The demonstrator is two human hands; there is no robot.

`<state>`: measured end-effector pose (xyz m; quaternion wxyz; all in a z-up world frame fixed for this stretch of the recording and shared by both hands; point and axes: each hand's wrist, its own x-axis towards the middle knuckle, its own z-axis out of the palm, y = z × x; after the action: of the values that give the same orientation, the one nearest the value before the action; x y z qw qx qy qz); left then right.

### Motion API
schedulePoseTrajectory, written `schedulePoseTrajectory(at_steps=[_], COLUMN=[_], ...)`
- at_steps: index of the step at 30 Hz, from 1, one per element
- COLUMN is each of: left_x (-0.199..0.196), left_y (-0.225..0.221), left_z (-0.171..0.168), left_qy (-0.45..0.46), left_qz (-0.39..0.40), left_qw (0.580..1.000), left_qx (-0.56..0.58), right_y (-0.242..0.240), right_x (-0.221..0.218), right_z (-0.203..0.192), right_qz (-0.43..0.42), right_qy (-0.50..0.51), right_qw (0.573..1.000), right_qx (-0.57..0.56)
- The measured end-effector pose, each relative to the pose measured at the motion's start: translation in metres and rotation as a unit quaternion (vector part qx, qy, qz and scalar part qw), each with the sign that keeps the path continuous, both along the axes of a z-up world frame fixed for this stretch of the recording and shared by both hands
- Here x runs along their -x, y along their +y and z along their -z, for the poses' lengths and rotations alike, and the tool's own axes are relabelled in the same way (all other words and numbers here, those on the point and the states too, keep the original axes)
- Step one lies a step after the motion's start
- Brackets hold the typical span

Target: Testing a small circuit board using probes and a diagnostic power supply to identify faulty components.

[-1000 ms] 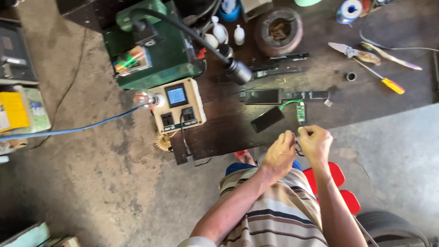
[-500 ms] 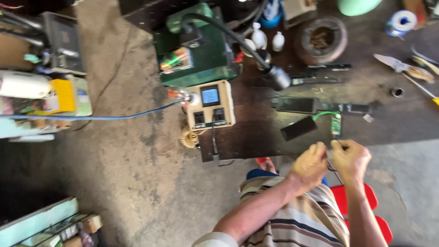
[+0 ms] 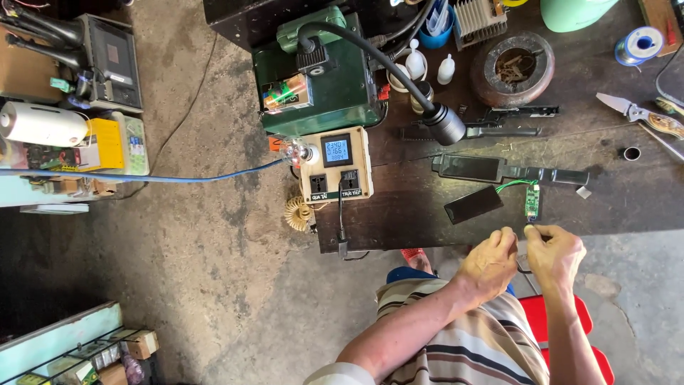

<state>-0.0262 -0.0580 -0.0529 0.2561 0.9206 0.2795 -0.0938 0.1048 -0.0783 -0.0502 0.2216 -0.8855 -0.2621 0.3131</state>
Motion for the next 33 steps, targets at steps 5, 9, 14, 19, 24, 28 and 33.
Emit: schedulePoseTrajectory(at_steps=[5,9,14,19,24,28,33], left_x=[-0.002,-0.002,-0.002,-0.002,-0.004,-0.003,-0.007], left_y=[-0.001,-0.001,0.002,0.001,-0.005,0.004,0.015], left_z=[0.007,0.009,0.005,0.016,0.029,0.018,0.012], left_qy=[0.003,0.012,-0.010,-0.080,-0.133,-0.138,-0.101], left_qz=[0.012,0.019,-0.001,-0.026,-0.123,-0.168,-0.207], left_qw=[0.999,0.998,0.998,0.996,0.983,0.971,0.962], left_qx=[-0.044,-0.061,-0.057,0.026,0.013,0.099,0.147], right_y=[0.000,0.000,0.000,-0.013,-0.009,-0.009,-0.008], right_x=[0.000,-0.001,-0.001,-0.009,-0.003,-0.001,-0.001], right_z=[0.001,0.003,0.004,0.036,0.030,0.033,0.029], right_qz=[-0.001,0.007,-0.001,-0.037,0.035,0.048,0.049], right_qy=[-0.003,0.000,-0.005,-0.062,-0.039,-0.031,-0.025], right_qw=[1.000,1.000,1.000,0.997,0.997,0.998,0.998], right_qx=[0.001,0.005,-0.007,0.002,-0.053,-0.037,-0.032])
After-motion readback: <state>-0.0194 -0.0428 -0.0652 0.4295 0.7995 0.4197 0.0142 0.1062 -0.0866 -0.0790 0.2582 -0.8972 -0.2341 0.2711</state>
